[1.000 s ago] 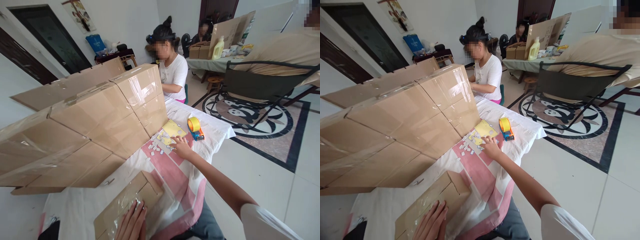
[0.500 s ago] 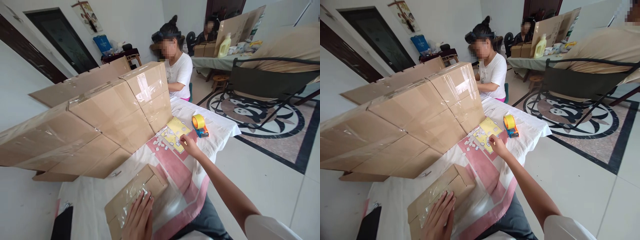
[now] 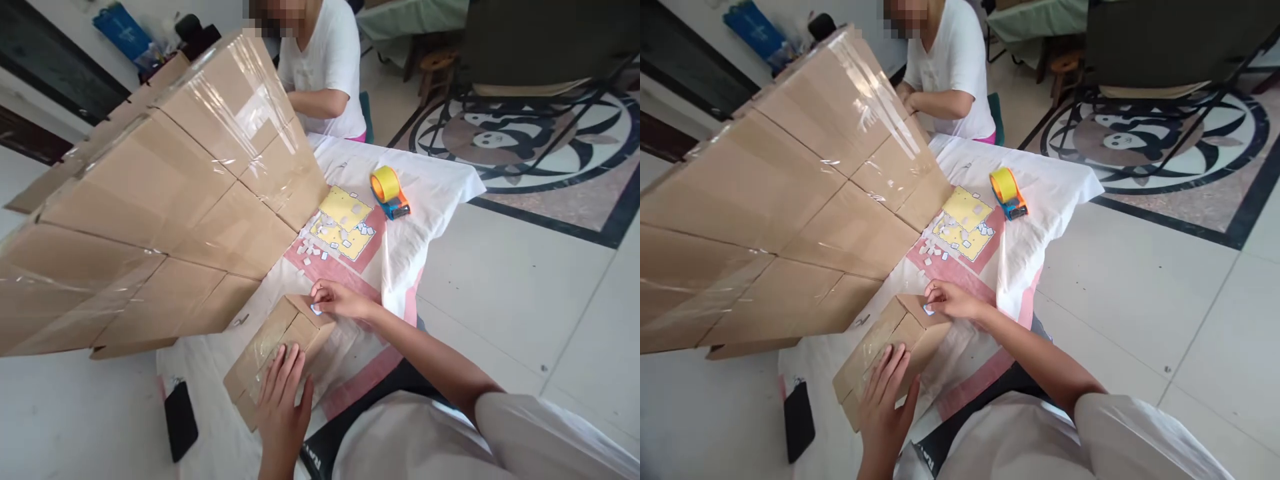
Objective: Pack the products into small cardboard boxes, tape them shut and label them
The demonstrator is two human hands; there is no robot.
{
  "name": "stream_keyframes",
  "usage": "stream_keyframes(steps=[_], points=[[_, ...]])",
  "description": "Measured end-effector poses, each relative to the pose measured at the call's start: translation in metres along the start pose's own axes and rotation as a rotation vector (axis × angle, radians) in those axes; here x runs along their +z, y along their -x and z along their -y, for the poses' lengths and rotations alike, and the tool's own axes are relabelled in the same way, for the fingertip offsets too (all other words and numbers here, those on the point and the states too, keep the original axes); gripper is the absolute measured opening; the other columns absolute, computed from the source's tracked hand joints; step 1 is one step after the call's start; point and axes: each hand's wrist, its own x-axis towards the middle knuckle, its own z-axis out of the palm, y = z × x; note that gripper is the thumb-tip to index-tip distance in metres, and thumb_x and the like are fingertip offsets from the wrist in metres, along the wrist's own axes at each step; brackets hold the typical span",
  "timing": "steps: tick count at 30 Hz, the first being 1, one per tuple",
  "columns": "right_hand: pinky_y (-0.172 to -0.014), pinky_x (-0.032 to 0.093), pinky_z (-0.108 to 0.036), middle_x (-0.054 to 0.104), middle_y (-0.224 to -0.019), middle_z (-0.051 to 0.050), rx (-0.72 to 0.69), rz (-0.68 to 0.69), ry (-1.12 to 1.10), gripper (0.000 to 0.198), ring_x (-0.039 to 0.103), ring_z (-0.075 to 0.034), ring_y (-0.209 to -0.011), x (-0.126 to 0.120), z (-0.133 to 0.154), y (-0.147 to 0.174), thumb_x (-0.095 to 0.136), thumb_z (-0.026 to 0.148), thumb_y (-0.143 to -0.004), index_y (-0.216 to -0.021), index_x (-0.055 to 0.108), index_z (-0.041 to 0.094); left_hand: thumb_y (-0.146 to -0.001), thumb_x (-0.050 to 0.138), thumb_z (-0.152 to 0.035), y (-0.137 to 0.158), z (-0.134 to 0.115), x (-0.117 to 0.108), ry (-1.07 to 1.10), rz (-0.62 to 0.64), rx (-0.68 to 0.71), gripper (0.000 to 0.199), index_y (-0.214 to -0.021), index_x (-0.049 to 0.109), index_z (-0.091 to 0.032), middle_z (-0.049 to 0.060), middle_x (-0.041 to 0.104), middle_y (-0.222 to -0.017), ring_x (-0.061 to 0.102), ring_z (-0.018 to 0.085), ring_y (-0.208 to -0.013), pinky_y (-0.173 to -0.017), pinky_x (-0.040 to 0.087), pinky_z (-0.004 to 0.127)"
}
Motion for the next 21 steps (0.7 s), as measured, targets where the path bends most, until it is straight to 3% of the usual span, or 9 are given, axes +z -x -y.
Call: stream_keyframes(steps=[7,9,11,14,17,21], points=[[-0.067,0.042,-0.026,0.060,-0.078,0.004,0.035,0.121,0.088,0.038,0.057,-0.014,-0.071,-0.004,0.005,-0.012,0.078,0.035,-0.078,-0.100,0.050,0.021,-0.086,0.072,-0.022,0.004,0.002,0.000,0.010,0.026,-0.004,0.051,-0.135,0.058,-0.013,0.013,0.071,-0.129,0.056,0.029,-0.134,-0.108,0.044,0.042],[-0.068,0.043,-0.027,0.061,-0.083,0.003,0.031,0.037,0.224,0.043,0.057,-0.015,-0.074,-0.005,0.006,-0.012,0.082,0.031,-0.073,-0.103,0.053,0.021,-0.087,0.071,-0.023,0.005,0.002,0.000,0.005,0.044,-0.012,0.052,-0.136,0.056,-0.013,0.013,0.070,-0.131,0.055,0.029,-0.135,-0.108,0.043,0.042],[-0.073,0.045,-0.028,0.062,-0.089,0.000,-0.027,-0.110,0.391,0.035,0.056,-0.016,-0.080,-0.003,0.003,-0.009,0.083,0.026,-0.072,-0.099,0.061,0.020,-0.087,0.071,-0.025,0.006,0.002,-0.001,-0.003,0.071,-0.032,0.054,-0.138,0.055,-0.014,0.014,0.068,-0.134,0.054,0.029,-0.137,-0.109,0.043,0.042],[-0.078,0.047,-0.029,0.067,-0.093,-0.004,-0.102,-0.166,0.417,0.009,0.059,-0.017,-0.083,0.003,-0.010,0.005,0.067,0.021,-0.087,-0.091,0.074,0.018,-0.087,0.071,-0.027,0.008,0.001,-0.002,-0.006,0.091,-0.042,0.057,-0.140,0.053,-0.014,0.014,0.067,-0.136,0.052,0.030,-0.138,-0.109,0.043,0.042],[-0.083,0.050,-0.032,0.069,-0.098,-0.006,-0.134,-0.141,0.385,0.034,0.062,-0.017,-0.087,0.012,-0.024,0.025,0.050,0.013,-0.093,-0.112,0.078,0.021,-0.087,0.071,-0.027,0.007,0.002,-0.002,-0.009,0.088,-0.033,0.059,-0.141,0.052,-0.014,0.014,0.067,-0.135,0.052,0.030,-0.139,-0.107,0.044,0.043],[-0.108,0.042,-0.041,0.061,-0.124,-0.009,-0.186,-0.091,0.473,0.063,0.057,-0.020,-0.117,0.015,-0.029,0.043,0.045,0.002,-0.087,-0.142,0.060,0.029,-0.085,0.072,-0.026,0.006,0.008,0.001,-0.006,0.068,0.006,0.063,-0.143,0.051,-0.014,0.013,0.069,-0.133,0.053,0.030,-0.138,-0.104,0.047,0.043]])
